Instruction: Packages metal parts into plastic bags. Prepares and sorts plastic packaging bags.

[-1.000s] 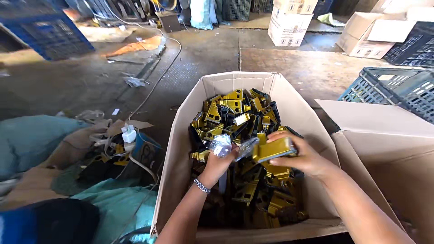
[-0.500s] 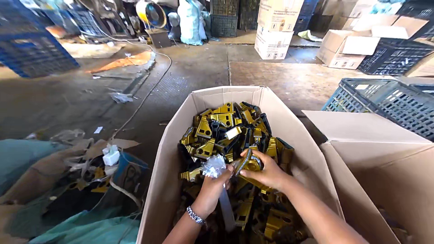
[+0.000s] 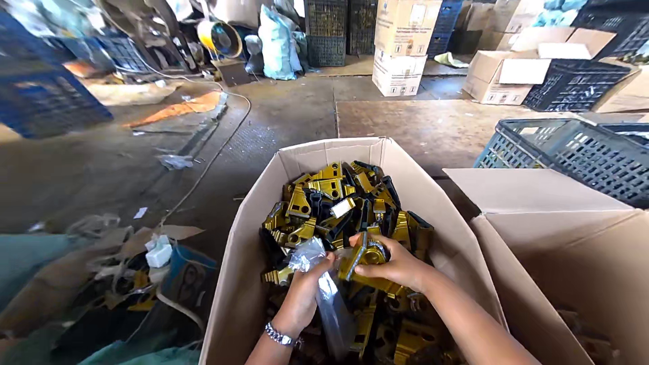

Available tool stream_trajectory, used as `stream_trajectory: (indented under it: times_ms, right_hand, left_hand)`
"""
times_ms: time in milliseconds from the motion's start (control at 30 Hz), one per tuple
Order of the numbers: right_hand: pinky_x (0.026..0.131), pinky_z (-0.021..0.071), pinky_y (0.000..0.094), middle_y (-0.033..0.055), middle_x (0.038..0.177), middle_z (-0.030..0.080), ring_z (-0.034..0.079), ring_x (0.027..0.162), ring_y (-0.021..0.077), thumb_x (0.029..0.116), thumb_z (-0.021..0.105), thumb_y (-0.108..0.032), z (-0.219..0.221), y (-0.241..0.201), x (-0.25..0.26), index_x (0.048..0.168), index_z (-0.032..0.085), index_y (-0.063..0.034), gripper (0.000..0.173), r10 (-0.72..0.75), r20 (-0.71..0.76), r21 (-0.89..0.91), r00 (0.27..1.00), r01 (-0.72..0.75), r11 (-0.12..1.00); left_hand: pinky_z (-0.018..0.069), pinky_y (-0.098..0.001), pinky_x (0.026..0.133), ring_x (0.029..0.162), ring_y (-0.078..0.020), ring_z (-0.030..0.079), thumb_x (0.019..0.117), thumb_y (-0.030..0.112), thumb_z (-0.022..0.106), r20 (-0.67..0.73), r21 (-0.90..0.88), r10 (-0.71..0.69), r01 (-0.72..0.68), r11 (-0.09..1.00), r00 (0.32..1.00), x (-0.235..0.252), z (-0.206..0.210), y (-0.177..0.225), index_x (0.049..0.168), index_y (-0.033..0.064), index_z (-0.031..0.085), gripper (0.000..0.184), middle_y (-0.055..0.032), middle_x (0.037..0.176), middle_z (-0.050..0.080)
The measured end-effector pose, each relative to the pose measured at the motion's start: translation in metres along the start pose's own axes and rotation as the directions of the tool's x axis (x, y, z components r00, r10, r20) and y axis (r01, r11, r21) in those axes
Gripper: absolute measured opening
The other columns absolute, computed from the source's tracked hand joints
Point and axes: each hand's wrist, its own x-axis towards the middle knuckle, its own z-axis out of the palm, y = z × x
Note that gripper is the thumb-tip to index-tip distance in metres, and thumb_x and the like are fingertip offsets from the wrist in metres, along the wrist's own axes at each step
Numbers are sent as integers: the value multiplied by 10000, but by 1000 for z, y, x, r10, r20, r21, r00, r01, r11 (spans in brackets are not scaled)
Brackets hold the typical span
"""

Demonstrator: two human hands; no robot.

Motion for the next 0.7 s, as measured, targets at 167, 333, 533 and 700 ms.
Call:
stream_trajectory:
  times_ms: [167, 333, 533, 700]
  right_hand:
    - [1013, 520, 301, 162, 1321, 653, 656, 1151, 149, 894, 779, -201, 14, 13, 1, 1426, 550, -3, 612, -206, -135, -274, 969, 163, 948]
    - [1035, 511, 328, 188, 1307, 655, 651, 1170, 185, 902, 763, -200, 23, 18, 6, 1409, 558, 22, 590, -283, -149, -282, 948, 233, 931]
    - [1023, 507, 301, 182, 1314, 647, 645, 1165, 163, 895, 781, -227, 9, 8, 5, 1426, 540, 12, 630, -179, -176, -159, 968, 152, 976]
    - [883, 547, 598, 292, 1287, 618, 650, 1106, 467, 805, 739, 30, 29, 12, 5, 1437, 578, -55, 658, -272, -10, -744, 962, 175, 645]
  left_hand:
    - [602, -288, 714, 751, -133, 683, 996, 11, 563, 1, 34, 60, -60, 998, 998, 2, 4, -6, 1089, -6, 595, 99, -66, 891, 687]
    - [570, -243, 832, 893, -63, 669, 942, 19, 598, -67, 120, 248, -239, 964, 966, 0, 6, -4, 1138, -11, 574, 200, -12, 961, 679]
    - [523, -217, 543, 551, -77, 569, 1006, 15, 516, -28, 1, 104, -104, 995, 994, 3, 8, -3, 988, 43, 603, 93, -12, 752, 644]
    - [550, -211, 894, 954, -21, 658, 939, 23, 602, -42, 189, 412, -398, 898, 910, -4, 18, -13, 1155, -63, 575, 234, -6, 1000, 680]
